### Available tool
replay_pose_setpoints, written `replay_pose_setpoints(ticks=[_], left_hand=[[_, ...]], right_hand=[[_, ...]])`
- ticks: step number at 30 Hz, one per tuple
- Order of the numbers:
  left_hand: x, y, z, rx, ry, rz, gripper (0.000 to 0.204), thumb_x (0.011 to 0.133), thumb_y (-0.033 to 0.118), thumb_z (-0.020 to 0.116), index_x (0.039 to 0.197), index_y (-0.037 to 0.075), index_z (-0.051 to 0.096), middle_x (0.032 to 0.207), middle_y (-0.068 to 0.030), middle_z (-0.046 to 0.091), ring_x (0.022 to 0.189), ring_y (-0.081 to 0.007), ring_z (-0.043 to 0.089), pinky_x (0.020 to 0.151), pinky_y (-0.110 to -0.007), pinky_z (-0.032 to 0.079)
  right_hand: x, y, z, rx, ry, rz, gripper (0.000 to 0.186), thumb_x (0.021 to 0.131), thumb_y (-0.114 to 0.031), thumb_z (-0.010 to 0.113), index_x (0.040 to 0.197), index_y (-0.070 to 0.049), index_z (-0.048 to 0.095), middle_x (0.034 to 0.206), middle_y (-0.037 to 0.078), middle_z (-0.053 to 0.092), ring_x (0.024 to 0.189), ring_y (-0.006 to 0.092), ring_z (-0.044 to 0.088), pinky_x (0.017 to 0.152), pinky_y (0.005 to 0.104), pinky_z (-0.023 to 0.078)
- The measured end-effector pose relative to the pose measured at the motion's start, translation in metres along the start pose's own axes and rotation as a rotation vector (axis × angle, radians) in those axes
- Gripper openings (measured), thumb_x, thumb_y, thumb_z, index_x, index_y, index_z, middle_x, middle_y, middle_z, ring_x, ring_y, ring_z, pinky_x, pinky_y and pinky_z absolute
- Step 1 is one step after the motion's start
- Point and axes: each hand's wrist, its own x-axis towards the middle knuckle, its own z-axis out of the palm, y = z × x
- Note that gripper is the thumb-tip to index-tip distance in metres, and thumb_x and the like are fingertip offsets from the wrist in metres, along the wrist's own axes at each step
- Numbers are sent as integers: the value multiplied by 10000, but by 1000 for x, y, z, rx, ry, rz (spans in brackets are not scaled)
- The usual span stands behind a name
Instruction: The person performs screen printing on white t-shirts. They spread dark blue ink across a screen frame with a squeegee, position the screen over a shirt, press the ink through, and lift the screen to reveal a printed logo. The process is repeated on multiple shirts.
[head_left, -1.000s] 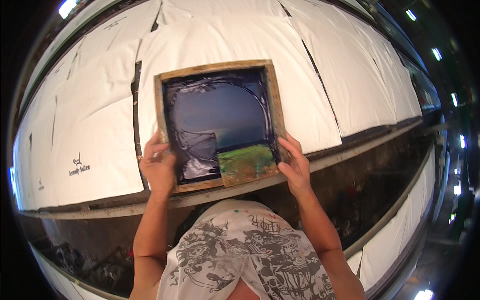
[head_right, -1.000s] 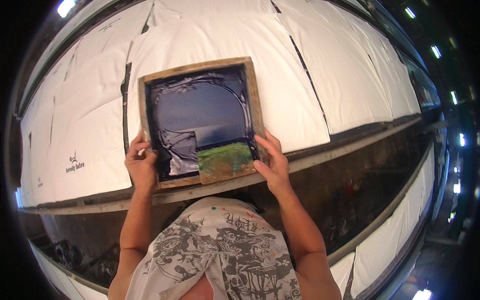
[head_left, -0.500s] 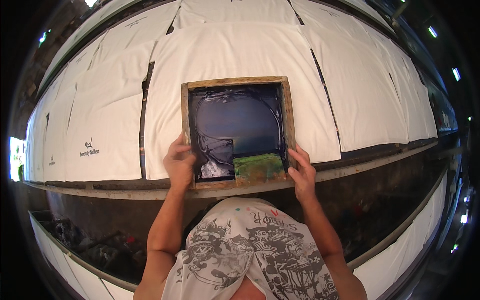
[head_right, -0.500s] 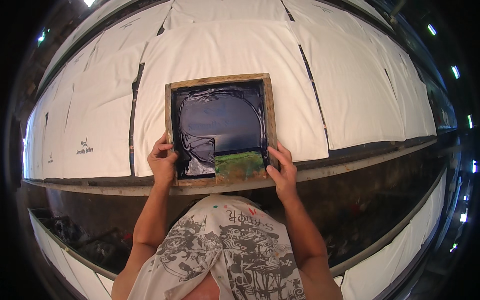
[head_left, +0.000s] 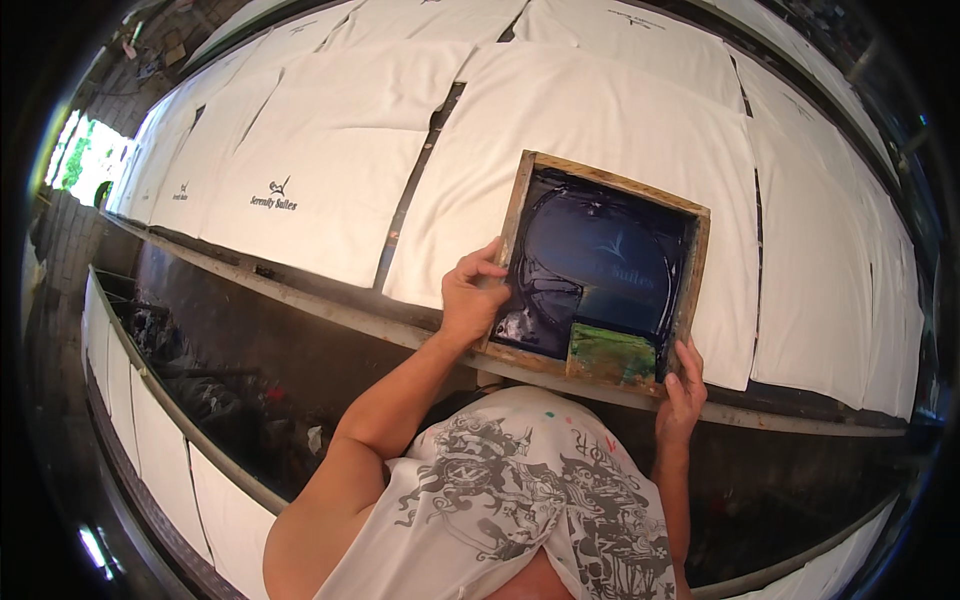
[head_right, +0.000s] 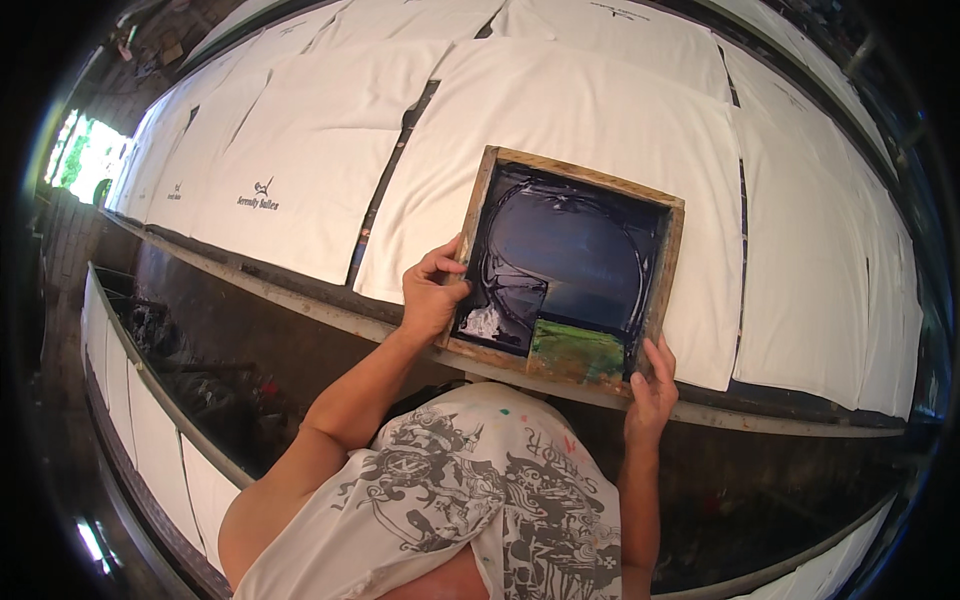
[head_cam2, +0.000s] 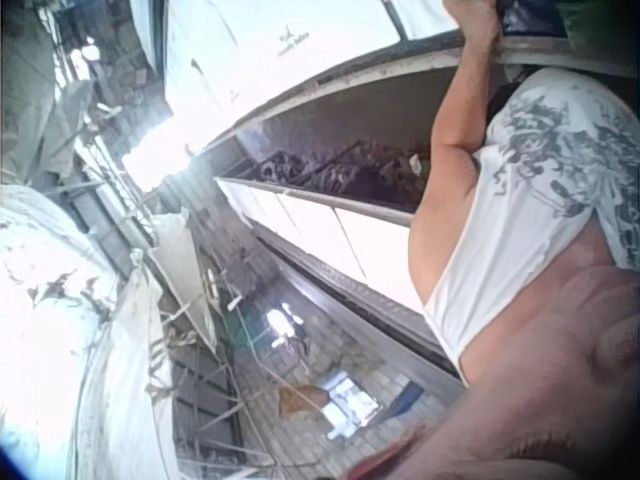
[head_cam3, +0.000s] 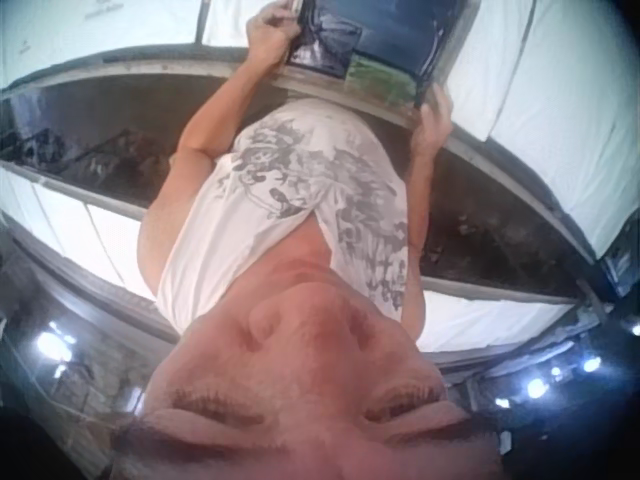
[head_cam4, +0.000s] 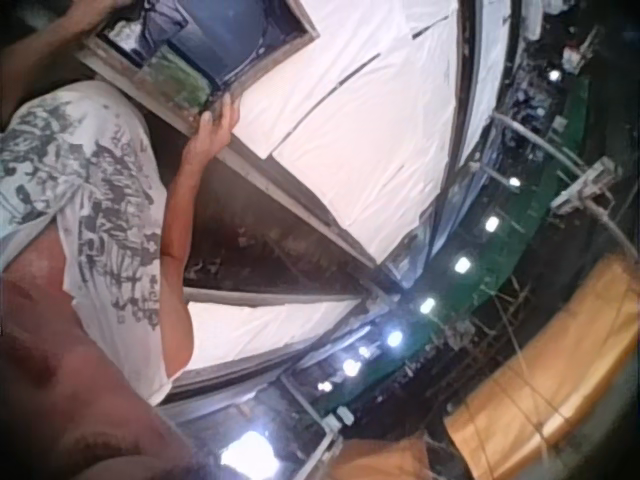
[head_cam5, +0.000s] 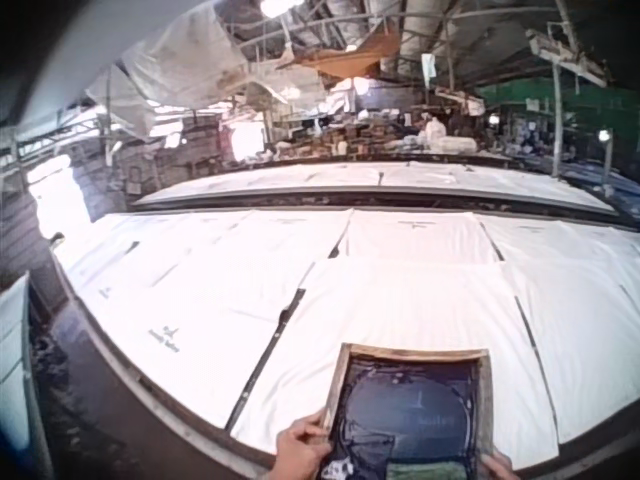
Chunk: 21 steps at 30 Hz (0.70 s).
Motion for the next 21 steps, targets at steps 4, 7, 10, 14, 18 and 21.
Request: replay_pose_setpoints(ticks=[4,7,10,14,18,21], left_hand=[[0,-2,1,-14,16,3,265,782,-155,770,1015,-29,793,1634,-257,674,1506,-312,657,1271,-405,502],[1,-6,1,4,12,25,283,780,-164,767,1031,-34,785,1654,-270,655,1506,-323,657,1271,-408,504],[1,-8,-1,-73,0,24,272,804,-203,736,1027,-49,761,1702,-275,614,1512,-326,651,1265,-422,516],[1,-1,1,-30,-14,31,281,806,-218,727,1029,-47,747,1702,-285,608,1559,-347,610,1302,-456,482],[1,8,3,74,15,-52,245,789,-129,771,1015,-41,740,1709,-332,585,1600,-377,575,1298,-461,459],[-1,9,3,-34,-16,-27,226,832,-170,730,1020,-44,733,1687,-301,621,1504,-339,645,1235,-429,513]], right_hand=[[1,3,-4,-9,-13,-1,655,970,-134,714,1566,132,659,1783,275,470,1701,375,398,1420,499,213],[2,3,-5,-46,-2,5,648,972,-141,731,1563,118,671,1776,284,481,1701,383,395,1420,507,205],[4,0,0,-26,-7,-6,640,965,-120,744,1563,101,680,1774,298,480,1704,383,388,1422,509,195],[2,2,0,-15,17,8,636,970,-122,746,1568,86,684,1784,290,458,1702,378,393,1418,501,220],[3,8,-3,-36,7,22,612,993,-129,785,1580,22,702,1777,264,471,1691,344,410,1399,478,268],[3,6,1,31,4,37,585,1006,-78,764,1578,23,699,1792,276,438,1703,343,389,1404,467,257]])
